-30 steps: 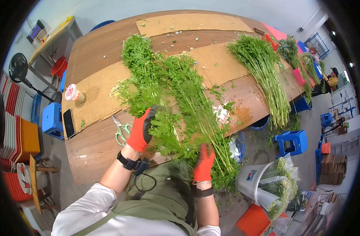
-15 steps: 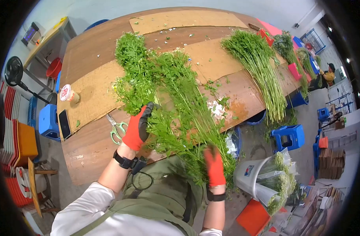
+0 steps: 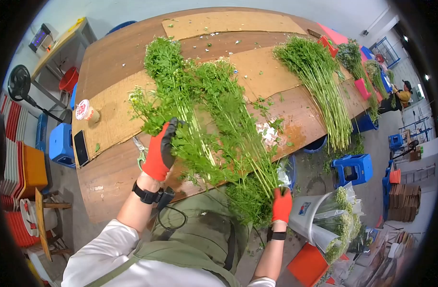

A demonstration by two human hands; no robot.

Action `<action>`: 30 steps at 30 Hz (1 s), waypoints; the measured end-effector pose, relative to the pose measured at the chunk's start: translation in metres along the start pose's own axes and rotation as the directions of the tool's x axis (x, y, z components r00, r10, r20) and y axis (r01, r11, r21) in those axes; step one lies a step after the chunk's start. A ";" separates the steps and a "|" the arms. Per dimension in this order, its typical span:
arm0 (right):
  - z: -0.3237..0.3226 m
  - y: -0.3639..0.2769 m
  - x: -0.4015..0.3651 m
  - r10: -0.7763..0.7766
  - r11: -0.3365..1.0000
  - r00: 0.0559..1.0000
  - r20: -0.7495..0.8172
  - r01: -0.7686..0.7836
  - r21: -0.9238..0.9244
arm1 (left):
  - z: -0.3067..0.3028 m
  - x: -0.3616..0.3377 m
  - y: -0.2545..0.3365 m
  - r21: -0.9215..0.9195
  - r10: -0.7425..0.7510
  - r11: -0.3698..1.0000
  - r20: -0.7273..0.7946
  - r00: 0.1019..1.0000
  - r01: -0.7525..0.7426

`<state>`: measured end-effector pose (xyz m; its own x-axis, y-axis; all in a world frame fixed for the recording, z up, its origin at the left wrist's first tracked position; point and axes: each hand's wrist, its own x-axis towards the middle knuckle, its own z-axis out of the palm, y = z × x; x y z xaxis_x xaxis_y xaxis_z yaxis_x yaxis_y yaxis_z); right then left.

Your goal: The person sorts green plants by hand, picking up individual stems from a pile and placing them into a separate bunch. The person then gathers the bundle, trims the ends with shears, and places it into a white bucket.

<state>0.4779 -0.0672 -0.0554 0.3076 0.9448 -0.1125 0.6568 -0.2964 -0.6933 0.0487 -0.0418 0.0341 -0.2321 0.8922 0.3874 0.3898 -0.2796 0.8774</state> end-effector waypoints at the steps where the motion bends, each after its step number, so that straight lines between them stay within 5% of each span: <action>1: -0.005 -0.030 -0.004 -0.004 1.000 1.000 -0.007 0.004 -0.001 | 0.006 0.001 0.006 -0.005 0.006 1.000 -0.002 1.000 -0.006; 3: -0.004 -0.101 -0.016 -0.466 0.811 0.863 -0.192 0.331 -0.482 | 0.014 0.003 0.022 0.024 -0.182 0.983 0.143 0.973 0.180; 4: 0.004 -0.132 -0.020 -0.429 0.895 0.893 -0.138 0.401 -0.194 | 0.020 0.006 0.035 -0.338 -0.371 0.849 0.164 0.914 0.406; 5: 0.014 -0.162 -0.026 -0.404 0.904 0.912 -0.073 0.410 0.118 | 0.027 0.000 0.028 -0.332 -0.373 0.850 0.169 0.912 0.409; 7: 0.034 -0.220 -0.041 -0.563 0.814 0.816 0.130 0.519 0.262 | 0.041 -0.017 0.007 -0.427 -0.319 0.824 0.195 0.927 0.373; 8: 0.051 -0.236 -0.044 -0.582 0.796 0.790 0.194 0.505 0.333 | 0.032 -0.018 0.019 0.237 0.146 0.952 0.212 0.966 -0.195; 10: 0.074 -0.238 -0.046 -0.603 0.777 0.755 0.258 0.483 0.404 | 0.027 -0.019 0.029 0.323 0.059 0.934 0.281 0.958 -0.152; 12: 0.098 -0.225 -0.042 -0.391 0.789 0.886 0.248 0.184 0.586 | 0.022 -0.016 0.034 0.411 -0.180 0.912 0.375 0.909 0.011; 13: 0.096 -0.223 -0.044 -0.394 0.789 0.884 0.253 0.184 0.586 | 0.024 -0.018 0.024 0.413 -0.183 0.911 0.371 0.910 0.015; 15: 0.082 -0.210 -0.051 -0.094 0.556 0.991 0.099 -0.030 0.831 | 0.037 -0.027 -0.011 0.266 0.036 0.962 0.089 0.995 -0.058; 16: 0.076 -0.197 -0.047 -0.091 0.561 0.991 0.098 -0.030 0.827 | 0.043 -0.025 -0.023 -0.310 -0.231 0.924 0.018 0.973 0.225; 18: 0.064 -0.157 -0.024 -0.013 0.464 0.999 -0.031 0.034 0.885 | 0.031 -0.002 0.015 -0.326 -0.306 0.892 0.075 0.949 0.314; 19: 0.048 -0.156 -0.019 -0.029 0.669 1.000 0.001 0.019 0.743 | 0.026 0.002 0.029 -0.328 -0.382 0.854 0.131 0.915 0.404; 20: 0.044 -0.155 -0.021 -0.118 0.744 0.991 0.063 0.046 0.666 | 0.037 -0.010 0.000 -0.375 -0.212 0.894 0.125 0.969 0.244; 21: 0.039 -0.156 -0.022 -0.198 0.805 0.971 0.131 0.085 0.587 | 0.039 -0.017 -0.005 -0.374 -0.214 0.894 0.130 0.968 0.248; 22: 0.039 -0.177 -0.030 -0.379 0.829 0.925 0.019 0.330 0.451 | 0.033 -0.013 0.015 -0.146 -0.192 0.963 0.216 0.957 0.227; 23: 0.043 -0.199 -0.038 -0.554 0.789 0.830 -0.060 0.547 0.278 | 0.031 -0.012 0.026 0.086 -0.187 0.982 0.308 0.933 0.168; 24: 0.046 -0.219 -0.042 -0.666 0.732 0.746 -0.011 0.656 0.186 | 0.043 -0.025 -0.001 -0.110 -0.042 0.991 0.273 0.961 0.075; 25: 0.051 -0.233 -0.046 -0.761 0.648 0.646 0.053 0.755 0.099 | 0.048 -0.026 -0.002 -0.112 -0.039 0.991 0.276 0.960 0.072; 27: 0.072 -0.237 -0.056 -0.745 0.666 0.644 0.176 0.731 0.147 | 0.053 -0.025 0.000 -0.011 0.223 0.975 -0.023 0.975 -0.223; 28: 0.080 -0.236 -0.056 -0.723 0.685 0.623 0.297 0.703 0.192 | 0.047 -0.018 0.010 -0.005 0.229 0.973 -0.024 0.973 -0.229; 29: 0.083 -0.233 -0.055 -0.727 0.681 0.621 0.292 0.705 0.197 | 0.037 -0.006 0.028 -0.115 -0.120 0.987 -0.033 0.992 0.115; 30: 0.082 -0.224 -0.056 -0.784 0.614 0.572 0.243 0.772 0.164 | 0.030 0.004 0.036 -0.222 -0.455 0.868 -0.004 0.890 0.443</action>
<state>0.2569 -0.0417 0.0480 -0.5059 0.8064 0.3061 0.5281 0.5702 -0.6292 0.0888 -0.0372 0.0585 -0.3879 0.9202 -0.0533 0.0375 0.0736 0.9966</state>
